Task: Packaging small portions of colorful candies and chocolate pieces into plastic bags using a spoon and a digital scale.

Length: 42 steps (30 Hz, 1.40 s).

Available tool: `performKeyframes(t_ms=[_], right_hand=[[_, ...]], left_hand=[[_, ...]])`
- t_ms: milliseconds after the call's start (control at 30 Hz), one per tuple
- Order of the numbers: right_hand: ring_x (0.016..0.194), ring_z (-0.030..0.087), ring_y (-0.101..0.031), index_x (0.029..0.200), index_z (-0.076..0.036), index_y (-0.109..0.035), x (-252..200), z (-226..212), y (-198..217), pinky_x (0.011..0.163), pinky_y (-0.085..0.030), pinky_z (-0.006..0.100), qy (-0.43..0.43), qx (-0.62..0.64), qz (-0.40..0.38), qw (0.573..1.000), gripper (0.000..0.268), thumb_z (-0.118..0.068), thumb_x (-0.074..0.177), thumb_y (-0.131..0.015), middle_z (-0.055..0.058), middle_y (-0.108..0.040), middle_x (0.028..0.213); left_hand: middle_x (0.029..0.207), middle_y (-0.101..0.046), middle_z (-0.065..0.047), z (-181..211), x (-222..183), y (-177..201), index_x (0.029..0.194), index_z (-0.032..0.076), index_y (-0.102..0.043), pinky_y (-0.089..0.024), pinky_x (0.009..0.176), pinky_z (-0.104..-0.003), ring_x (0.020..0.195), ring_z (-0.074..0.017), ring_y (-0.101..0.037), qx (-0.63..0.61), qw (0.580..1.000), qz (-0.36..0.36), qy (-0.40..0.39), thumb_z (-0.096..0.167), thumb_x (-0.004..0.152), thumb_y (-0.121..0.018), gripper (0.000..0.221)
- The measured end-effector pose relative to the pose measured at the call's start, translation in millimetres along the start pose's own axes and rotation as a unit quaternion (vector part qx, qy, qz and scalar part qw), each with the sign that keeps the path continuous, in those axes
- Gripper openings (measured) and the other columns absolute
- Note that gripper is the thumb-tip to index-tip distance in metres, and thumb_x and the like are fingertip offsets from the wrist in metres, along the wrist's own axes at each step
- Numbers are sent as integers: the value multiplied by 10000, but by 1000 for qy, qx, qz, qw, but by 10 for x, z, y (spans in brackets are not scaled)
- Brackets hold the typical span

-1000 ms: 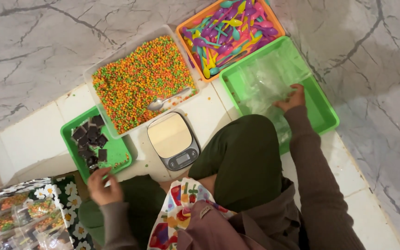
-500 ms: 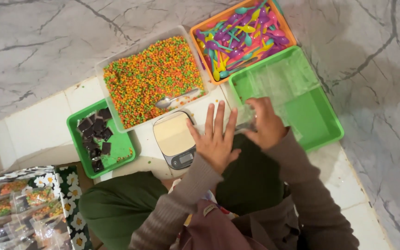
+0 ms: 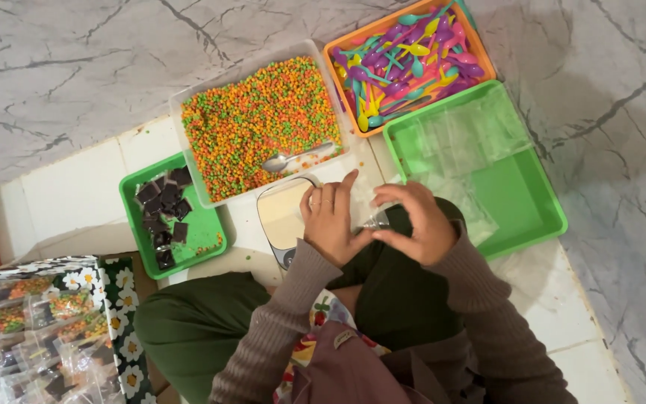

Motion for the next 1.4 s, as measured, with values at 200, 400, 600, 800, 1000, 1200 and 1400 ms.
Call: performKeyframes(t_ms=[200, 400, 600, 800, 1000, 1200, 1400], right_hand=[[1029, 309, -741, 1460, -98, -504, -10, -73, -330, 899, -554, 439, -54, 77, -85, 992, 590, -211, 924, -723, 105, -768, 1091], [931, 375, -742, 1482, -86, -493, 118, -177, -507, 819, -601, 450, -4, 38, -117, 992, 605, -253, 943, -710, 167, -763, 1038], [847, 429, -715, 1441, -29, -538, 479, 118, -597, 806, -577, 541, 81, 107, -175, 975, 662, -307, 893, -786, 196, -746, 883], [1008, 240, -730, 1275, -182, -678, 908, 2601, -736, 859, -586, 345, -127, 10, -54, 990, 326, -164, 959, -753, 29, -758, 1114], [1199, 432, -569, 1289, -132, -672, 1231, 3425, -1146, 987, -479, 496, -153, -336, -75, 926, 472, -44, 831, -606, 218, -518, 1441], [1006, 408, -719, 1234, -109, -672, 1210, 4446, -1326, 837, -586, 558, -137, -496, -145, 845, 316, -132, 920, -697, 149, -481, 1304], [1020, 296, -736, 1060, -324, -576, 1105, 4734, -520, 883, -574, 402, -362, -396, -116, 836, 356, -281, 805, -821, 31, -723, 1036]], left_hand=[[1237, -500, -132, -26, -107, -167, 1596, 63, -291, -225, 1161, -645, 1159, -324, -493, -78, 996, -33, -30, 419, 597, -882, 1214], [1147, -571, -144, -337, -259, -214, 1542, 37, -392, -355, 1109, -560, 1070, -345, -581, -92, 995, 23, -27, 507, 667, -842, 1090], [862, -685, -72, -687, -352, -164, 1196, 136, -640, -582, 785, -442, 807, -313, -710, -145, 988, 9, 44, 595, 678, -884, 733], [886, -740, -108, -1055, -617, -118, 1307, 231, -644, -601, 798, -512, 865, -376, -748, -168, 976, 16, 140, 446, 627, -906, 760], [839, -756, -90, -1149, -756, 95, 1305, 236, -648, -600, 781, -482, 827, -366, -745, -161, 975, 41, 147, 446, 685, -864, 689], [866, -754, -119, -1418, -881, 113, 1326, 209, -649, -608, 788, -480, 836, -374, -743, -164, 970, 45, 172, 406, 678, -884, 717], [865, -745, -116, -1454, -879, 53, 1332, 229, -643, -612, 789, -478, 833, -369, -747, -160, 971, 44, 173, 444, 649, -881, 755]])
Point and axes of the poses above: each hand's wrist, its own x-axis towards the middle knuckle, its own y-axis out of the back of the hand, z = x × y, the point moved 9 cm from there along x, towards the middle knuckle
